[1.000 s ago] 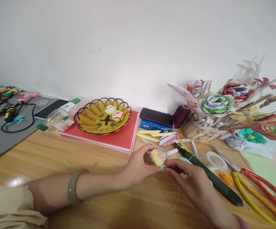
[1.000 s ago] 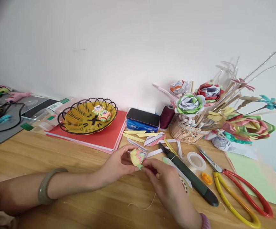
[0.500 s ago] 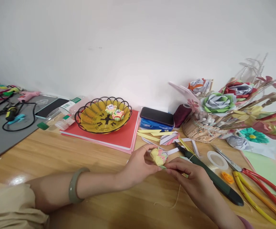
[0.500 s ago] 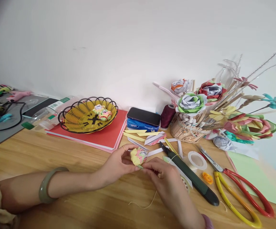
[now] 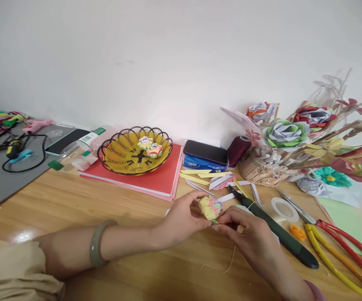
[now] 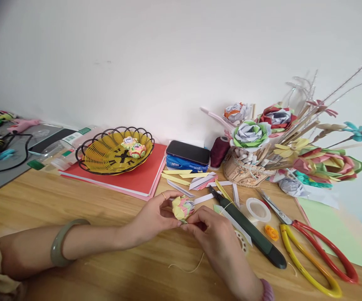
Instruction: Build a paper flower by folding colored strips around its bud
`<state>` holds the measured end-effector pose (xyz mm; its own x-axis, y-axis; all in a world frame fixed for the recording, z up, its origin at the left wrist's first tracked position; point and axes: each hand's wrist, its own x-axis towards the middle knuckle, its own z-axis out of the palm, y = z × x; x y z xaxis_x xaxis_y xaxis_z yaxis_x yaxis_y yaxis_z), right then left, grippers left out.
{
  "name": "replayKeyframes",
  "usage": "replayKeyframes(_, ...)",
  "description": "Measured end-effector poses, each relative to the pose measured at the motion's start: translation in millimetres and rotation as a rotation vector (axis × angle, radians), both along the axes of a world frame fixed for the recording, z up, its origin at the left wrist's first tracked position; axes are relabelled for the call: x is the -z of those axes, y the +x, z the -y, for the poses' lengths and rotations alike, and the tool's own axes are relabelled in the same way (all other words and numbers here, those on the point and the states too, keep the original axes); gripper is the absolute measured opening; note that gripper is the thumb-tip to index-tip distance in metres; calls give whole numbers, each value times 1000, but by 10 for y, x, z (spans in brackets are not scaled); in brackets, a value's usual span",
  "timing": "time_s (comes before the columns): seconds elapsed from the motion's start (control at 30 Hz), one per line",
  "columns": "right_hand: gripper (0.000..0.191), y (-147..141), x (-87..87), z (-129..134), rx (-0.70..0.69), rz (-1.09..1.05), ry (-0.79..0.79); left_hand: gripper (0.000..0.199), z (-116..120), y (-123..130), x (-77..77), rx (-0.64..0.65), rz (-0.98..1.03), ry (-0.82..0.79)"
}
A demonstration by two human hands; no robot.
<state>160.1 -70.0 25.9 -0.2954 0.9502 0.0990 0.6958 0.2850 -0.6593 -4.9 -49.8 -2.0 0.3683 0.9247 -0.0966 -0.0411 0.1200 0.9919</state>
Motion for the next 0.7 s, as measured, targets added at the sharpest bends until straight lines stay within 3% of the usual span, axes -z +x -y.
replayKeyframes(0.47, 16, 2, -4, 12, -33, -69, 54, 53, -15, -15, 7, -20, -24, 51)
replayKeyframes(0.7, 21, -14, 0, 7, 33, -21, 69, 52, 0, -17, 13, -14, -11, 41)
